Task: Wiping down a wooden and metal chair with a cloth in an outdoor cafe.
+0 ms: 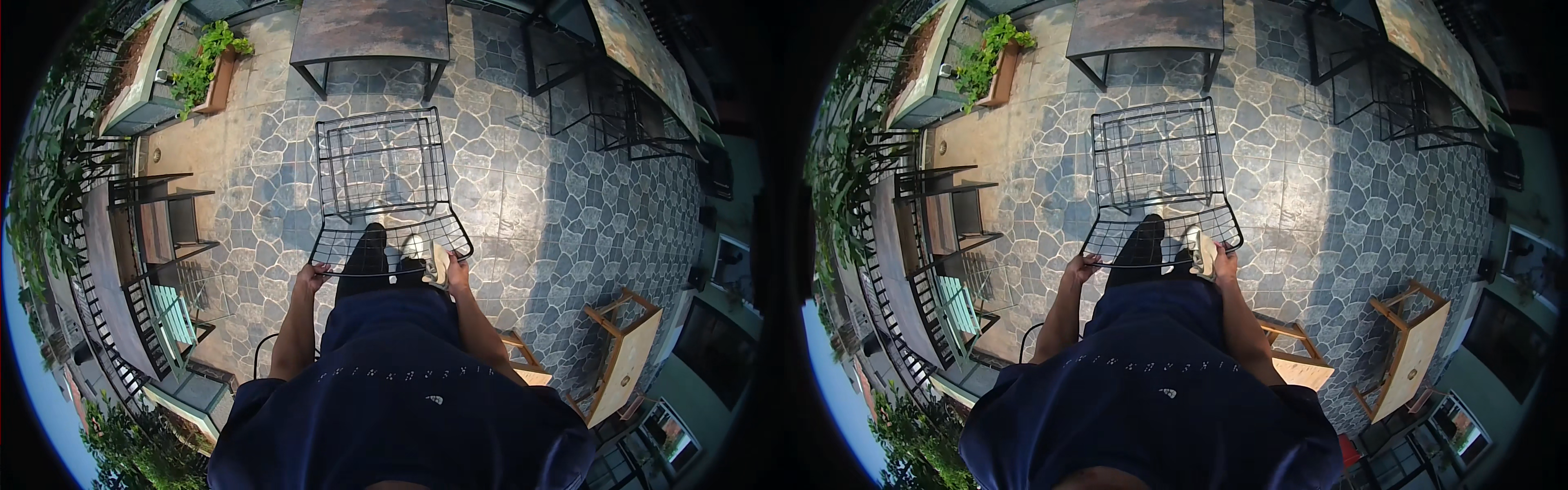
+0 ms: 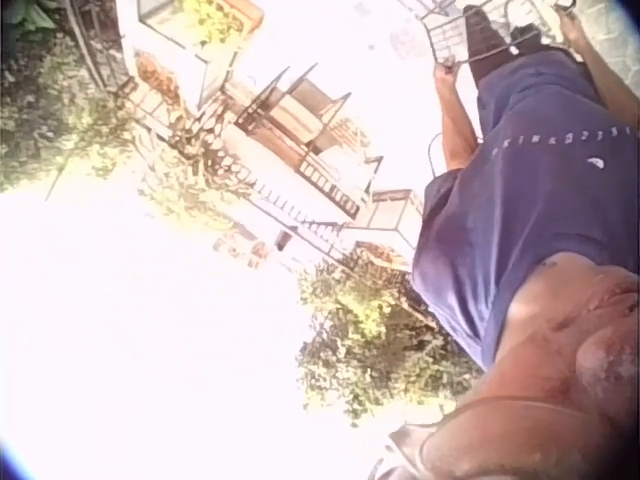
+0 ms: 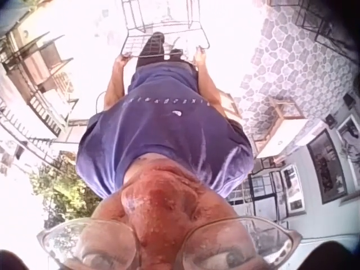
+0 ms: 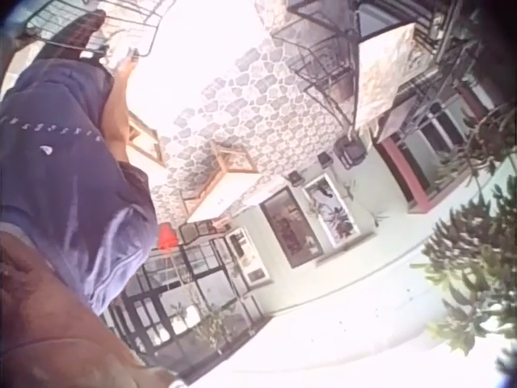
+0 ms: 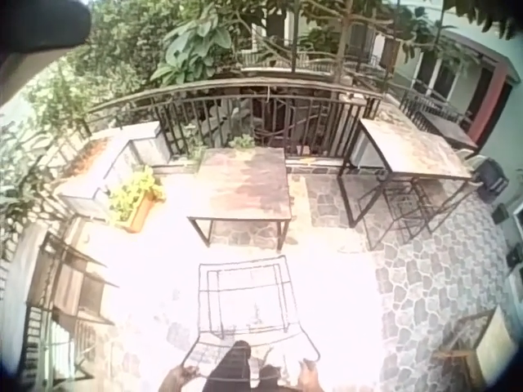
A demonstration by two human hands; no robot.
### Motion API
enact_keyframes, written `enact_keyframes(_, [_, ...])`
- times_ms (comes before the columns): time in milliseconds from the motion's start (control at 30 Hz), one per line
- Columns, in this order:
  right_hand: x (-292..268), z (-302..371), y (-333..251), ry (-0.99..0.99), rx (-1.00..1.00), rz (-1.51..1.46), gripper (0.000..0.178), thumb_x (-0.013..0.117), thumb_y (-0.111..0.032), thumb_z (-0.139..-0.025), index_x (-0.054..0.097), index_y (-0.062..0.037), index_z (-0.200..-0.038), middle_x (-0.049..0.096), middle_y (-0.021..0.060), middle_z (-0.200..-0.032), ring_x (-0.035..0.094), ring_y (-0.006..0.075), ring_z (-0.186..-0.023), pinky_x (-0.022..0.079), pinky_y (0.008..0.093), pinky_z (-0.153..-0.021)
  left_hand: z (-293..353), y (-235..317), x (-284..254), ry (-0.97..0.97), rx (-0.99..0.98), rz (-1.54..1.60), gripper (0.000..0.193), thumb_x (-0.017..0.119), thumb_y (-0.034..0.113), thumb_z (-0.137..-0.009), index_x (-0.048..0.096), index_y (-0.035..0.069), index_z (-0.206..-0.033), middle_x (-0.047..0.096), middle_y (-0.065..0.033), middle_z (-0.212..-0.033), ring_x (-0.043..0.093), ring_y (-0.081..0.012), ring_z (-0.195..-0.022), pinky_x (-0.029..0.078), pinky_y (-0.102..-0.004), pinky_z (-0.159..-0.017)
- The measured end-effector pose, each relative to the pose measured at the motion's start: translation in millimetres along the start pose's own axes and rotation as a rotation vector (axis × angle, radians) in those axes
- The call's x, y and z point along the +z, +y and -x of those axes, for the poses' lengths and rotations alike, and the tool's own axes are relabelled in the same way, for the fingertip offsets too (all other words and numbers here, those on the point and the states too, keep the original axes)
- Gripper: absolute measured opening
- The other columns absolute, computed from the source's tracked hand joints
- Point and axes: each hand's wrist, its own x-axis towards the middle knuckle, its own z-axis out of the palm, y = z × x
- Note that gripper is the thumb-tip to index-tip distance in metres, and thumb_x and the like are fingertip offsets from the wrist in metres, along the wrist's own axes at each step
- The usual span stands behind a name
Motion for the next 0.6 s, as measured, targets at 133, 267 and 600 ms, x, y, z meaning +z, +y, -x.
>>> enact_keyframes(133, [27,-6,-3,0.012,-0.007,-0.028,0.023,0.045,-0.011,-0.091,0.064,0.0000,-0.096,0.064,0.0065,-0.090,0.060,0.0135,-0.079,0.048,0.0273,-0.070,-1,39,19,0.024,0.066,-0.085,0.039,0.040,-0.015,-0.077,0.038,-0.007,-0.115,0.048,-0.0192,-0.105,0.053,-0.0306,-0.097,0.045,-0.0468,-0.089])
enact_keyframes(267, [76,-10,-33,0.017,0.013,-0.039,0.023,0.045,-0.013,-0.093,0.063,-0.0004,-0.097,0.064,0.0060,-0.090,0.060,0.0137,-0.081,0.048,0.0271,-0.071,-21,92,30,0.015,0.075,-0.071,0.032,0.043,-0.015,-0.075,0.044,-0.009,-0.107,0.052,-0.0194,-0.099,0.055,-0.0311,-0.094,0.046,-0.0453,-0.088])
enact_keyframes(600, [172,-56,-88,0.166,0.013,0.015,0.023,0.050,-0.020,-0.088,0.059,0.0010,-0.093,0.063,0.0098,-0.085,0.059,0.0178,-0.071,0.049,0.0314,-0.063,-55,207,91,-0.024,0.146,-0.221,0.015,0.046,-0.007,-0.077,0.050,-0.005,-0.092,0.060,-0.0189,-0.091,0.061,-0.0323,-0.083,0.050,-0.0465,-0.075])
